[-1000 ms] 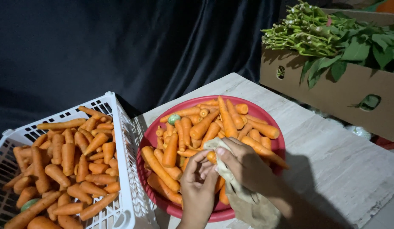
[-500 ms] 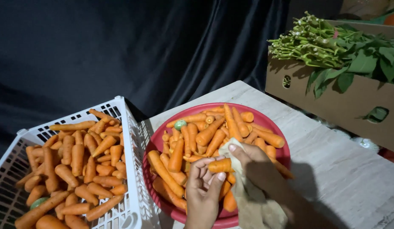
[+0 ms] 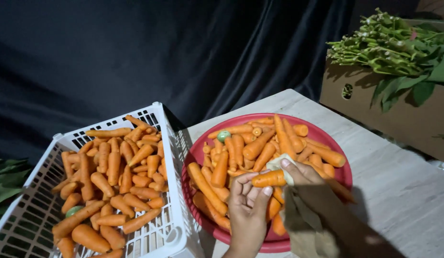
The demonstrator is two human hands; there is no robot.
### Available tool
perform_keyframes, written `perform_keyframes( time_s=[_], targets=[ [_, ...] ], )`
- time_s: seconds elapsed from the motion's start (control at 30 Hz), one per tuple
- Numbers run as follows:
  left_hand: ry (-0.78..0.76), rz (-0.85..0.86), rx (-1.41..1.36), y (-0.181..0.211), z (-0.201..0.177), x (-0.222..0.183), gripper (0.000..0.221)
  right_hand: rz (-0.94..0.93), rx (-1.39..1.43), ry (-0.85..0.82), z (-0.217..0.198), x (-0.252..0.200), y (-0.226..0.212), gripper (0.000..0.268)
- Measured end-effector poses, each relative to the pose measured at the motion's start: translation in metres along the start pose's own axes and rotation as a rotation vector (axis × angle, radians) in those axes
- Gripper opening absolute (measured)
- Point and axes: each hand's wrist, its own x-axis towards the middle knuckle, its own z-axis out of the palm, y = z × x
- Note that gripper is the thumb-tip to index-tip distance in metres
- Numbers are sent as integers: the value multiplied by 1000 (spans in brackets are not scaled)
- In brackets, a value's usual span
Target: The person is cleaning individual carrots by wiping them with a cloth and then transferring them from a bowl to a storage crate.
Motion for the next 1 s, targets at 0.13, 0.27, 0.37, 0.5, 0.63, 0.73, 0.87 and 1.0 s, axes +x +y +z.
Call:
perform_keyframes(
  time_s=[0.13, 0.27, 0.37, 0.5, 0.63, 0.73, 0.87, 1.0],
  targets=[
    [8, 33, -13, 1, 1, 1, 28, 152, 11, 116, 10, -21, -17, 49],
    [29, 95, 7, 1, 3, 2, 26, 39, 28, -13, 7, -11, -4, 39],
    [67, 74, 34, 1, 1, 3, 27, 6, -195, -95, 8, -12, -11, 38],
    [54, 83, 16, -3, 0, 3, 25, -181, -298, -163, -3, 14, 16, 26],
    [74, 71, 53, -4, -2, 3, 25, -230, -438, -136, -6, 19, 18, 33],
    [86, 54, 36, 0, 0, 4, 25, -186, -388, -108, -5, 18, 17, 34],
    [86, 60, 104, 6, 3, 7, 24, -166, -304, -98, -7, 15, 14, 34],
    [54, 62, 114, 17, 9, 9, 24, -274, -91, -198, -11, 10, 16, 31]
  ],
)
